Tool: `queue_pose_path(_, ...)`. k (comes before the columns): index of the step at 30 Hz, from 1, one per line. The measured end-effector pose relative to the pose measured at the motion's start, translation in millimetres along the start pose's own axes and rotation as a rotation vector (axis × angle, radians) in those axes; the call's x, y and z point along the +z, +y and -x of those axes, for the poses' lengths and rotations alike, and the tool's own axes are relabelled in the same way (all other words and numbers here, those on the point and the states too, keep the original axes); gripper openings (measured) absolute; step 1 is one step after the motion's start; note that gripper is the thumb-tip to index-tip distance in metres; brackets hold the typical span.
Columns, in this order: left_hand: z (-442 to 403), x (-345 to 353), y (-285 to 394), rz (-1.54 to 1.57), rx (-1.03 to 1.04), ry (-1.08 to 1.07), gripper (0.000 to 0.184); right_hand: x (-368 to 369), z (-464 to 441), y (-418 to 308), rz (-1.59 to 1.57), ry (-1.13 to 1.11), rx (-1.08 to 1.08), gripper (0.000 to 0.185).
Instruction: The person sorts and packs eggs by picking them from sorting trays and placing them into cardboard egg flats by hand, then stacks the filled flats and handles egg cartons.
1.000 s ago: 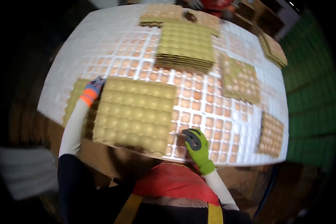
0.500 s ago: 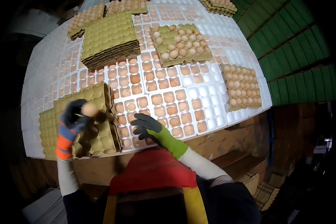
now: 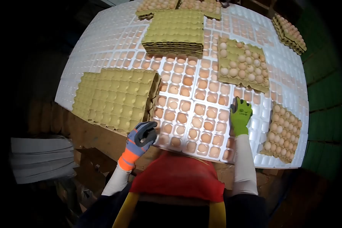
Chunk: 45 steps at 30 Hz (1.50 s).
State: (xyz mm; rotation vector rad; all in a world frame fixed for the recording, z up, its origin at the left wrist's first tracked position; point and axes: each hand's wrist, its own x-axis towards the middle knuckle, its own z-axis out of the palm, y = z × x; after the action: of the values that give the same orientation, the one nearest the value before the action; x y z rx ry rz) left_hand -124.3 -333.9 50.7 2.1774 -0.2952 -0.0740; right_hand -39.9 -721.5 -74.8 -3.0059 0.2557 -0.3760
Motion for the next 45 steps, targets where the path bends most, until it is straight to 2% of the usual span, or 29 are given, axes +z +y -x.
queue_pose_path(2, 18.9, -26.9, -17.2, 0.052, -0.026, 0.290, 0.029, -9.6, -2.8, -2.4, 0.029, -0.111, -0.004, 0.037)
queue_pose_path(5, 39.1, -77.8, -44.0, 0.084, -0.165, 0.579, 0.025, 2.2, -0.6, -12.8, -0.122, 0.233, 0.064, 0.038)
queue_pose_path(6, 41.9, -96.1, -63.0, -0.043, -0.197, 0.666, 0.025, 3.3, -4.1, -27.8, -0.292, 0.191, 0.029, 0.033)
queue_pose_path(7, 41.0, -114.5, -78.9, -0.065, -0.216, 0.721, 0.025, -11.0, -2.9, -67.6, -0.707, 0.027, 0.150, 0.033)
queue_pose_path(8, 36.2, -131.6, -102.2, -0.120, -0.206, 0.765, 0.026, -10.6, -4.6, -92.2, -0.892, -0.065, -0.086, 0.034)
queue_pose_path(9, 33.3, -147.3, -134.0, -0.209, -0.199, 0.789, 0.029, -44.7, 3.2, -150.6, -1.381, -0.398, 0.232, 0.036)
queue_pose_path(11, 27.7, -165.3, -197.6, -0.423, -0.242, 0.867, 0.034, -51.3, 10.6, -219.1, -1.344, -0.424, 0.159, 0.034)
queue_pose_path(13, 17.9, -177.4, -201.2, -0.499, -0.330, 0.778, 0.040, -53.9, 18.9, -277.7, -1.284, -0.462, 0.055, 0.033)
queue_pose_path(14, 14.6, -180.4, -198.9, -0.388, -0.433, 0.718, 0.043, -54.7, 23.7, -297.9, -1.253, -0.473, 0.015, 0.034)
queue_pose_path(15, 11.2, -188.5, -203.3, -0.328, -0.383, 0.590, 0.043, -56.3, 26.1, -311.0, -1.217, -0.481, -0.024, 0.035)
queue_pose_path(17, 15.4, -203.1, -211.0, -0.375, -0.429, 0.547, 0.039, -68.5, 14.2, -326.0, -1.071, -0.456, -0.021, 0.036)
queue_pose_path(19, 27.8, -233.2, -219.5, 0.211, -0.339, 0.556, 0.037, -80.8, -11.3, -353.0, -1.236, -0.426, -0.115, 0.040)
queue_pose_path(22, 36.2, -278.3, -217.7, 0.172, -0.378, 0.749, 0.032, -59.4, -85.4, -431.7, -1.656, -0.328, -0.326, 0.048)
queue_pose_path(23, 38.2, -290.5, -215.3, 0.121, -0.433, 0.848, 0.030, -61.6, -109.6, -462.5, -1.455, -0.274, -0.430, 0.050)
queue_pose_path(24, 44.9, -297.0, -227.5, 0.151, -0.368, 0.943, 0.028, -63.4, -123.2, -491.7, -1.465, -0.260, -0.474, 0.050)
queue_pose_path(26, 54.8, -298.8, -243.8, 0.139, -0.311, 1.090, 0.023, -51.9, -138.8, -541.0, -1.735, -0.488, -0.529, 0.051)
queue_pose_path(27, 60.9, -291.3, -260.7, 0.018, -0.369, 1.134, 0.024, -43.0, -143.1, -553.8, -1.557, -0.564, -0.578, 0.052)
queue_pose_path(29, 70.1, -258.1, -290.4, -0.090, -0.404, 1.220, 0.027, -11.2, -132.4, -570.8, -1.328, -0.486, -0.627, 0.052)
queue_pose_path(31, 63.9, -217.9, -279.6, -0.026, -0.700, 1.274, 0.030, 11.9, -125.6, -562.5, -0.972, -0.202, -0.775, 0.052)
queue_pose_path(32, 65.6, -206.1, -284.9, -0.015, -0.704, 1.262, 0.030, 11.4, -121.3, -551.8, -0.959, -0.205, -0.767, 0.052)
queue_pose_path(34, 68.1, -181.3, -299.9, 0.335, -0.516, 1.359, 0.030, -2.8, -108.8, -519.8, -1.232, -0.327, -0.566, 0.042)
queue_pose_path(35, 70.7, -176.3, -304.4, 0.344, -0.539, 1.350, 0.030, -10.1, -98.6, -499.2, -1.342, -0.363, -0.457, 0.040)
queue_pose_path(37, 65.9, -179.6, -314.3, -0.220, -0.603, 1.216, 0.031, -29.2, -74.8, -452.8, -1.453, -0.367, -0.271, 0.034)
queue_pose_path(38, 67.5, -182.3, -305.7, -0.187, -0.753, 1.087, 0.051, -38.3, -59.4, -427.7, -1.465, -0.350, -0.189, 0.032)
queue_pose_path(39, 67.1, -189.2, -300.7, -0.175, -0.756, 1.063, 0.051, -46.8, -42.4, -402.1, -1.453, -0.325, -0.111, 0.029)
queue_pose_path(41, 63.7, -191.5, -286.0, -0.509, -0.745, 1.296, 0.043, -64.4, -7.6, -354.8, -1.347, -0.287, -0.028, 0.025)
queue_pose_path(42, 61.9, -188.8, -249.5, -0.494, -0.760, 1.245, 0.043, -72.4, 10.0, -336.1, -1.273, -0.303, -0.032, 0.023)
queue_pose_path(44, 40.7, -199.8, -176.8, -0.353, -0.383, 1.005, 0.031, -84.9, 38.7, -319.0, -1.074, -0.364, -0.159, 0.022)
queue_pose_path(45, 37.6, -190.5, -169.7, -0.190, -0.190, 0.761, 0.030, -91.9, 52.4, -314.2, -0.963, -0.384, -0.241, 0.024)
